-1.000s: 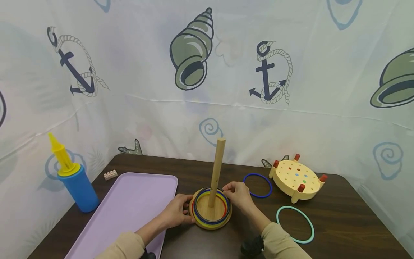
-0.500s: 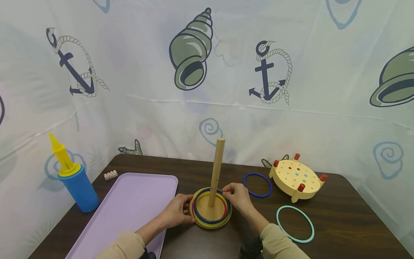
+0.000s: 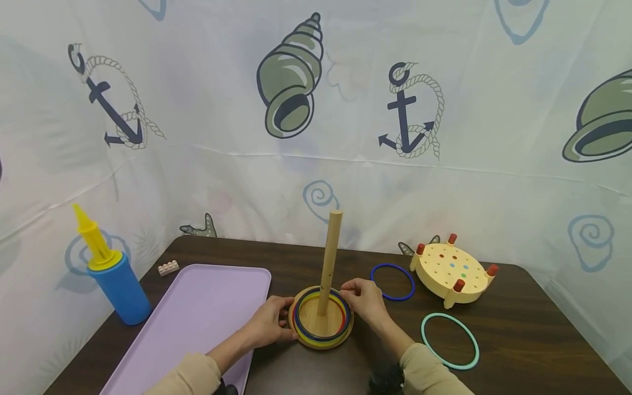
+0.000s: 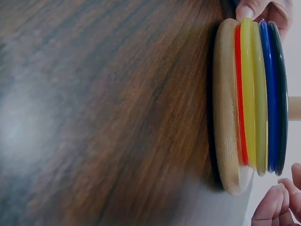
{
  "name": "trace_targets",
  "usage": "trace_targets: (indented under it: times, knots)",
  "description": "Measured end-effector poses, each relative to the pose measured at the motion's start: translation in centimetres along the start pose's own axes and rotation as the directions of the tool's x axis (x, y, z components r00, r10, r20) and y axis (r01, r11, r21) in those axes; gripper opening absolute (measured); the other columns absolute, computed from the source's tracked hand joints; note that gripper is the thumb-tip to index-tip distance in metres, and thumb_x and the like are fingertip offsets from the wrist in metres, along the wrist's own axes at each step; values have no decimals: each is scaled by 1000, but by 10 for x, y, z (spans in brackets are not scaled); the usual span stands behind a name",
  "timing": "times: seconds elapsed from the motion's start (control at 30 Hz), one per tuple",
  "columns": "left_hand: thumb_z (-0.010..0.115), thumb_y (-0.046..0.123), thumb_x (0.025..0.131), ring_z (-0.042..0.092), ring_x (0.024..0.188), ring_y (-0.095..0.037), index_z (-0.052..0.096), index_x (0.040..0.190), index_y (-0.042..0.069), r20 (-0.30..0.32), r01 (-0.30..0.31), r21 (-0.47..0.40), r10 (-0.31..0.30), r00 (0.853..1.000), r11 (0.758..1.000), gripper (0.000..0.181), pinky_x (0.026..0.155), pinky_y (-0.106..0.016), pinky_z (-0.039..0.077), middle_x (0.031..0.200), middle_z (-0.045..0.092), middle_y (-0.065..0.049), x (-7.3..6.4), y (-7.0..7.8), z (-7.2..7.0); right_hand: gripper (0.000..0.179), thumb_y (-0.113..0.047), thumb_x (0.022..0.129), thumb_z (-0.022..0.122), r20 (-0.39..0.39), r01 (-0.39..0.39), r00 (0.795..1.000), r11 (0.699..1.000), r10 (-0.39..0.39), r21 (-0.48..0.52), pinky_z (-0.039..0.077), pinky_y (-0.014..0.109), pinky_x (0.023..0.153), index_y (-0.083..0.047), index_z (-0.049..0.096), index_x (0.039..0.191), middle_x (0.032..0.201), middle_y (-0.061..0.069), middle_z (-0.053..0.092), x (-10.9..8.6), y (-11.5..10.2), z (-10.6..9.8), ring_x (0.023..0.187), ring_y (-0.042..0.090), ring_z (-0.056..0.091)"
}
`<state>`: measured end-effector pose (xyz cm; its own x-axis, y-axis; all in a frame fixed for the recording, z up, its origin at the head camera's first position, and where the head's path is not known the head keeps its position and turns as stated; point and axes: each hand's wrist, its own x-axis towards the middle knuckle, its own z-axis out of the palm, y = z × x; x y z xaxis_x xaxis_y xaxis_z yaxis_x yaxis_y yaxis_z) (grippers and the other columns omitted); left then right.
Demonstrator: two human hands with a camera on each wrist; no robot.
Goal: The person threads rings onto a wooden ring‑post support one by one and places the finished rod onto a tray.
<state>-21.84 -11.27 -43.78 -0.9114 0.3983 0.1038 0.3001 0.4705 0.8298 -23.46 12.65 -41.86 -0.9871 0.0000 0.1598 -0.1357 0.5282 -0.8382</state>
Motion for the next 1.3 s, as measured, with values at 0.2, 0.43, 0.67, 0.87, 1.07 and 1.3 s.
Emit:
trace_targets:
  times: [0.2, 0.43, 0.67, 0.87, 1.07, 1.3]
  knots:
    - [85, 0, 59, 53, 100, -32, 47, 124, -17, -6, 0, 1, 0, 1000, 1000, 77, 77, -29, 58, 117, 46, -26, 0, -2, 0, 9, -4, 84, 67, -34, -20, 999, 1000, 20, 13, 56, 24, 52, 0, 69, 91, 76, 4, 66, -8, 9, -16, 66, 14, 59]
    - [85, 1, 59, 53, 100, -32, 47, 125, -17, -7, -1, 10, 1, 1000, 1000, 78, 77, -29, 58, 117, 47, -25, 0, -5, 0, 11, -4, 84, 67, -86, -94, 992, 995, 93, -8, 54, 22, 52, 2, 68, 94, 76, 4, 65, -23, 30, -53, 67, 11, 57]
    - [85, 1, 60, 53, 100, -32, 47, 125, -17, 1, 4, 12, -4, 1000, 1000, 78, 77, -30, 58, 118, 46, -26, 0, -5, 0, 19, -5, 87, 64, -110, -170, 981, 983, 163, -66, 54, 21, 55, 6, 65, 102, 82, 7, 65, -40, 58, -105, 72, 15, 60]
    - [85, 1, 59, 53, 100, -33, 47, 125, -17, 3, -5, 14, 5, 1000, 1000, 78, 77, -30, 58, 117, 47, -26, 0, -4, 1, 25, -7, 88, 63, -148, -217, 970, 962, 193, -167, 55, 19, 57, 8, 63, 107, 82, 6, 65, -53, 86, -152, 69, 12, 61]
    - [86, 1, 59, 54, 100, -33, 48, 125, -17, 2, -11, 18, 11, 1000, 1000, 78, 77, -30, 58, 117, 47, -26, 1, -4, 1, 29, -8, 89, 60, -137, -288, 955, 931, 263, -224, 54, 22, 56, 11, 60, 110, 83, 7, 65, -61, 108, -187, 69, 14, 60]
    - [86, 0, 59, 54, 100, -33, 47, 124, -17, 2, -10, 16, 10, 1000, 1000, 78, 77, -31, 58, 117, 47, -27, 1, -3, 0, 26, -3, 85, 62, -98, -295, 955, 911, 278, -290, 54, 23, 56, 13, 61, 105, 82, 6, 64, -64, 123, -199, 69, 13, 59]
